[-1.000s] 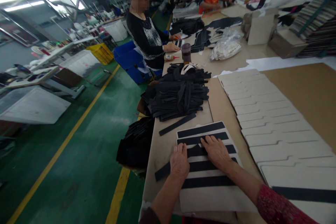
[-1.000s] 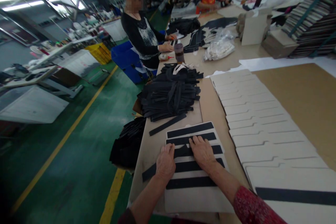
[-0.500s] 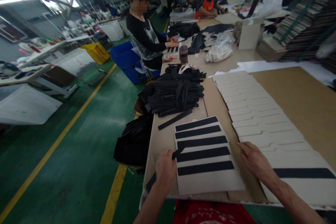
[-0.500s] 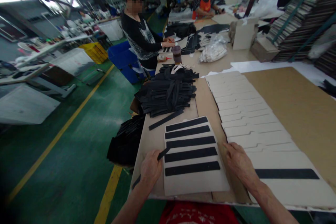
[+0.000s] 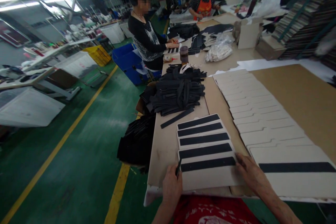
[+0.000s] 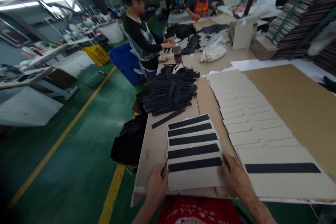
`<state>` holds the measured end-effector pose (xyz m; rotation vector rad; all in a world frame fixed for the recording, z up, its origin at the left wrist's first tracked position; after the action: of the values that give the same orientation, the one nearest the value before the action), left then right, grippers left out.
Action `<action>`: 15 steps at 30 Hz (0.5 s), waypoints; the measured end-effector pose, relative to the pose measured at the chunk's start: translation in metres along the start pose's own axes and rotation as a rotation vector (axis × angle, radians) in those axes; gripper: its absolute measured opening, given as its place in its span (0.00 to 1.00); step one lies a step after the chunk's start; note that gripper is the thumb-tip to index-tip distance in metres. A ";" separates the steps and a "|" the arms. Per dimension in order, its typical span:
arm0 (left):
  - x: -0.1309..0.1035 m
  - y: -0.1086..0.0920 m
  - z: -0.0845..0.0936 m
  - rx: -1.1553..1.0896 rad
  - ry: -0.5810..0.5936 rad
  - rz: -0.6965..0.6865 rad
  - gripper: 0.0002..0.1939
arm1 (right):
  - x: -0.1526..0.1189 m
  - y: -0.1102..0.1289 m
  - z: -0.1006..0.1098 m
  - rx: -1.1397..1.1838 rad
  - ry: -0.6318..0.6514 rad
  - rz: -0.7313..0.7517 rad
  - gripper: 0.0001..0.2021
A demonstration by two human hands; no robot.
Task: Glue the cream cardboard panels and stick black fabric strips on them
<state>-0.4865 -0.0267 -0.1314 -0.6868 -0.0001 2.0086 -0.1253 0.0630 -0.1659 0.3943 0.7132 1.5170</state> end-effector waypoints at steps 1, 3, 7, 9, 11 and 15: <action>0.003 0.000 0.001 -0.009 0.003 0.010 0.14 | 0.002 0.000 0.000 0.005 0.013 -0.014 0.26; 0.005 0.000 0.002 -0.025 0.007 0.031 0.14 | 0.003 -0.001 0.000 0.006 0.027 -0.037 0.27; 0.004 -0.003 0.001 -0.057 0.004 0.042 0.14 | 0.002 -0.005 0.000 0.009 0.046 -0.092 0.28; 0.003 -0.003 0.000 -0.076 -0.001 0.043 0.15 | -0.001 -0.008 0.002 0.033 0.050 -0.134 0.29; 0.003 -0.002 -0.002 -0.094 -0.004 0.049 0.15 | -0.006 -0.013 0.007 0.084 0.035 -0.220 0.31; 0.005 0.001 -0.005 -0.123 -0.010 0.061 0.15 | -0.026 -0.025 0.012 0.299 0.024 -0.574 0.33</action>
<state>-0.4868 -0.0249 -0.1386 -0.7629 -0.1101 2.0836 -0.0963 0.0388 -0.1681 0.3543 0.9792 0.8776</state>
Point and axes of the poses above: each hand's wrist, its own x-axis towards the middle knuckle, its own z-axis out of the back of the hand, y = z × x, the point moved 9 cm from there along x, towards the middle knuckle, and after that the axes turned 6 degrees about x, right-handed, at the moved point
